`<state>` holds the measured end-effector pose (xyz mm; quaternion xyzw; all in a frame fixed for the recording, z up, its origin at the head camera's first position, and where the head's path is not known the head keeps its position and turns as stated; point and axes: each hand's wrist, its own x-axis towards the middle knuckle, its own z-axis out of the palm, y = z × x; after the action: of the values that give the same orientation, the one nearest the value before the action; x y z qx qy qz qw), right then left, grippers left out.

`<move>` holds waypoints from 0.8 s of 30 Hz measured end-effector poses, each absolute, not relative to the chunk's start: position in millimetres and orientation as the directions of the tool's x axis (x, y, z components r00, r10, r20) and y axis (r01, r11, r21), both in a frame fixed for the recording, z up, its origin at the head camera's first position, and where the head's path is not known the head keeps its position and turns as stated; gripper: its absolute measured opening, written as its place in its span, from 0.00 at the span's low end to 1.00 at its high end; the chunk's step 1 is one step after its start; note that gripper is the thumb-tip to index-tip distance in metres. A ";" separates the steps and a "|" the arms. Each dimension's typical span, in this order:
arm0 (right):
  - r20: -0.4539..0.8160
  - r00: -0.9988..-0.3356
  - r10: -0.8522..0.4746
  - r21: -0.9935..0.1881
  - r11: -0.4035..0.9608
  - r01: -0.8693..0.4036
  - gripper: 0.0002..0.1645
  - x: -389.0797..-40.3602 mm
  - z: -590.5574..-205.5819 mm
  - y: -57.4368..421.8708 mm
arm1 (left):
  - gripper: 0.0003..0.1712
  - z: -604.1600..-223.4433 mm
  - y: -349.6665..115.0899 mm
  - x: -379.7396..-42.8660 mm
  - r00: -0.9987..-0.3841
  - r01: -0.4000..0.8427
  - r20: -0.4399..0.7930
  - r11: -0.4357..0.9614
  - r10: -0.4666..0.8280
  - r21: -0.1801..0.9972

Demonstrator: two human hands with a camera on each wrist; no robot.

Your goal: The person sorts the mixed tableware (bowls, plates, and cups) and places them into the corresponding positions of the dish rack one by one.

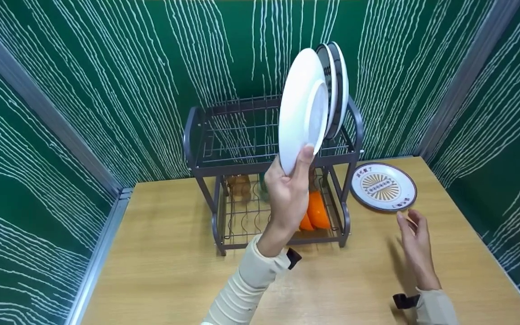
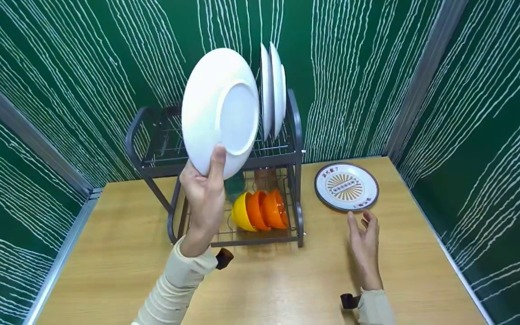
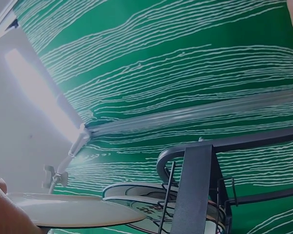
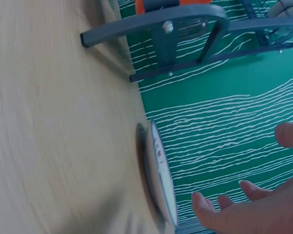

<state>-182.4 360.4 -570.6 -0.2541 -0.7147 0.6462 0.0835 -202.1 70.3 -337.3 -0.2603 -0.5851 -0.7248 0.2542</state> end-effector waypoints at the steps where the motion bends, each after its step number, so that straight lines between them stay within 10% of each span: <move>1: -0.220 -0.852 0.476 -0.965 0.024 0.262 0.50 -185.1 -572.4 361.5 | 0.19 -336.4 71.3 -203.7 -0.743 0.664 0.667 -0.198 -0.062 0.721; 24: -0.339 -0.813 0.474 -0.932 -0.049 0.359 0.57 -214.9 -589.7 380.1 | 0.23 -319.5 89.7 -233.9 -0.762 0.623 0.641 -0.167 0.095 0.765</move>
<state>-214.9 380.1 -589.7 -0.3029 -0.6880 0.6580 0.0436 -233.9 89.7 -319.5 -0.2905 -0.6177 -0.7066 0.1865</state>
